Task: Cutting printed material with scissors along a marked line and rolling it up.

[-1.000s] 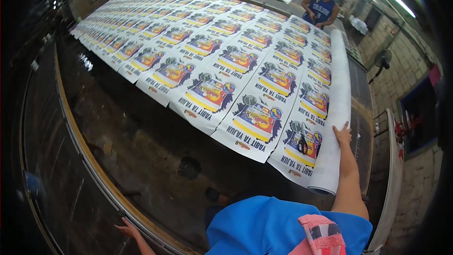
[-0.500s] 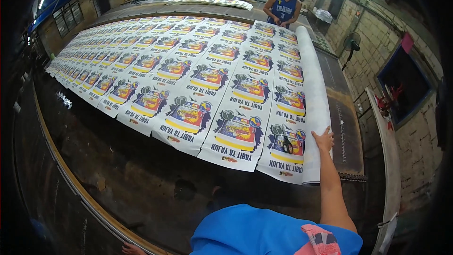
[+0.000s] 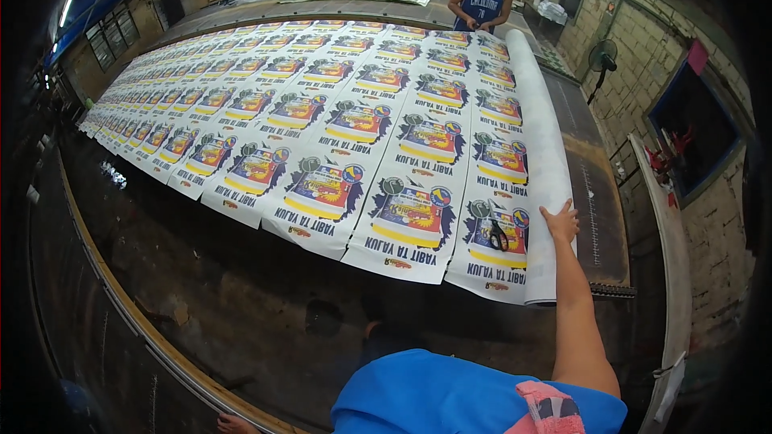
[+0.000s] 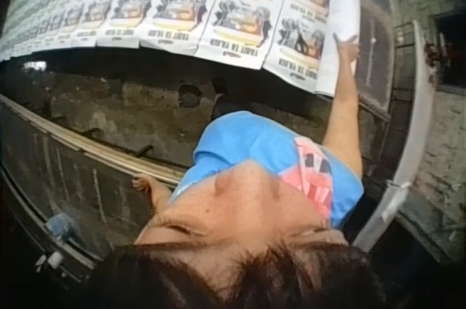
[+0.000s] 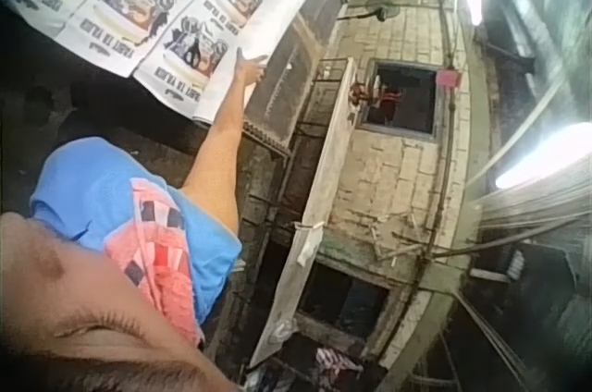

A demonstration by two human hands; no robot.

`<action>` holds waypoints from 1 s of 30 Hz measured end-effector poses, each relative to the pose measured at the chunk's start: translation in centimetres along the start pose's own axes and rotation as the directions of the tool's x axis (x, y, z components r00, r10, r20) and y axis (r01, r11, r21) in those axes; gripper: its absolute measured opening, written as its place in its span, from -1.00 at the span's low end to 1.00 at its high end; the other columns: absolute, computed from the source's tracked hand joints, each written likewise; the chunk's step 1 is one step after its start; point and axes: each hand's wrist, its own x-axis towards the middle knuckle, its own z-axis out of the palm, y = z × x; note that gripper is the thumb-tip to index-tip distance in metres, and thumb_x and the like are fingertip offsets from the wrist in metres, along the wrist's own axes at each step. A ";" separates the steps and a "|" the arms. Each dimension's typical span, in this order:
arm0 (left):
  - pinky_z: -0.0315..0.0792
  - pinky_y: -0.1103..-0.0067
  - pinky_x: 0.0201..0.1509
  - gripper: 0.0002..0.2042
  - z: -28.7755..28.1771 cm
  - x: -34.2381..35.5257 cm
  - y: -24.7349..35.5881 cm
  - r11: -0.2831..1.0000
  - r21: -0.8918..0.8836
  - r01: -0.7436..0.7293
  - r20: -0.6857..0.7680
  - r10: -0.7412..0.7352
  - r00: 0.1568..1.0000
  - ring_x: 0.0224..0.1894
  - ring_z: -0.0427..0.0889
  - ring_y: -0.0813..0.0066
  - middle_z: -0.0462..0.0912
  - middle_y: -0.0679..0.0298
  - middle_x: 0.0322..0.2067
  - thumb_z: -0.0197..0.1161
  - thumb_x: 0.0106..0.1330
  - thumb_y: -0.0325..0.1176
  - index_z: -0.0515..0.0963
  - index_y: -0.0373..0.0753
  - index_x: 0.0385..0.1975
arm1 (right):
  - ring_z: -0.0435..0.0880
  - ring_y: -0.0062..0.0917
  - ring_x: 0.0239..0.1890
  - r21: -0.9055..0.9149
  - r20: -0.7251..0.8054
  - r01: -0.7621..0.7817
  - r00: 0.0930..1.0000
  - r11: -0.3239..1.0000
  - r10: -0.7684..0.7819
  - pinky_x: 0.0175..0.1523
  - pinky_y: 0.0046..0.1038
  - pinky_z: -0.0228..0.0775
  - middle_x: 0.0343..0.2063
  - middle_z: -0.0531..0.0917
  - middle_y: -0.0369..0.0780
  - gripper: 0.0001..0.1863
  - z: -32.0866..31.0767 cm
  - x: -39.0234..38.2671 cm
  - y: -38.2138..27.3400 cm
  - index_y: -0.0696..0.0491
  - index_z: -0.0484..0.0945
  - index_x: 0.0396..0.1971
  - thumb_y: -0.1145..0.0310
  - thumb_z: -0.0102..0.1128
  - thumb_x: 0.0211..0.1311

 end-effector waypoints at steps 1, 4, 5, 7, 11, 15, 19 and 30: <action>0.23 0.17 0.35 -0.52 0.0 -0.8 0.2 0.984 0.131 -0.119 -0.002 0.121 0.993 0.29 0.40 0.22 0.53 0.23 0.15 -0.29 0.58 0.02 0.47 -0.11 0.16 | 0.43 0.03 0.24 -0.005 -0.004 -0.005 1.000 1.000 0.005 0.21 0.09 0.31 0.33 0.28 0.08 0.21 -0.1 0.1 0.4 -0.09 0.01 0.48 -0.47 0.23 -0.09; 0.30 0.21 0.29 -0.55 -0.3 -1.2 -0.2 0.926 0.291 -0.239 -0.042 0.262 0.964 0.24 0.45 0.23 0.57 0.25 0.09 -0.27 0.58 0.00 0.49 -0.12 0.11 | 0.43 0.01 0.25 -0.016 0.007 -0.014 1.000 1.000 0.014 0.21 0.09 0.31 0.33 0.28 0.07 0.21 0.0 0.0 0.2 -0.09 0.01 0.48 -0.47 0.23 -0.09; 0.34 0.22 0.27 -0.56 -0.2 -1.1 -0.6 0.914 0.321 -0.247 -0.090 0.289 0.953 0.22 0.46 0.23 0.58 0.27 0.07 -0.27 0.58 -0.02 0.50 -0.12 0.08 | 0.44 0.01 0.23 -0.023 -0.003 -0.010 1.000 1.000 0.010 0.21 0.07 0.32 0.32 0.30 0.06 0.20 0.1 0.0 0.0 -0.11 0.01 0.48 -0.49 0.21 -0.08; 0.28 0.17 0.31 -0.54 -0.3 -0.2 -0.8 0.953 0.221 -0.206 -0.048 0.222 0.974 0.25 0.43 0.21 0.55 0.27 0.12 -0.27 0.57 0.03 0.48 -0.10 0.12 | 0.45 0.01 0.22 -0.031 -0.009 0.000 1.000 1.000 0.000 0.21 0.05 0.33 0.30 0.32 0.05 0.20 0.5 -0.1 -0.6 -0.12 0.00 0.49 -0.50 0.19 -0.08; 0.03 -0.10 0.40 -0.43 -0.3 -2.3 2.3 0.978 -0.128 0.164 0.061 -0.157 0.986 0.38 0.28 0.14 0.38 0.27 0.30 -0.30 0.51 0.19 0.40 -0.02 0.27 | 0.44 0.00 0.23 -0.032 -0.006 -0.033 0.999 0.999 0.033 0.21 0.09 0.32 0.30 0.32 0.03 0.20 -0.5 0.2 1.1 -0.11 0.01 0.48 -0.49 0.21 -0.08; -0.15 -0.25 0.39 -0.37 1.1 0.5 -0.1 0.973 -0.116 0.201 0.107 -0.189 0.976 0.44 0.16 0.13 0.24 0.29 0.40 -0.30 0.47 0.27 0.32 0.03 0.35 | 0.43 0.00 0.24 0.003 0.004 -0.006 1.000 1.000 0.006 0.21 0.14 0.30 0.29 0.33 0.04 0.21 0.0 -0.1 -0.7 -0.10 0.02 0.48 -0.48 0.24 -0.10; -0.18 -0.27 0.39 -0.37 2.1 0.0 0.4 0.976 -0.130 0.172 0.042 -0.168 0.985 0.46 0.12 0.11 0.22 0.31 0.41 -0.30 0.47 0.26 0.32 0.03 0.35 | 0.43 0.00 0.24 -0.015 0.005 -0.023 1.000 1.000 0.023 0.21 0.14 0.30 0.30 0.32 0.04 0.21 -0.2 -0.1 0.1 -0.09 0.02 0.48 -0.48 0.24 -0.10; -0.21 -0.25 0.41 -0.37 0.5 -0.8 0.4 0.970 -0.163 0.182 0.072 -0.172 0.982 0.48 0.10 0.16 0.22 0.31 0.42 -0.28 0.46 0.26 0.34 0.02 0.34 | 0.41 0.01 0.26 0.001 0.006 -0.011 1.000 1.000 0.011 0.23 0.10 0.30 0.30 0.31 0.07 0.20 0.2 0.2 0.3 -0.08 0.02 0.47 -0.47 0.25 -0.09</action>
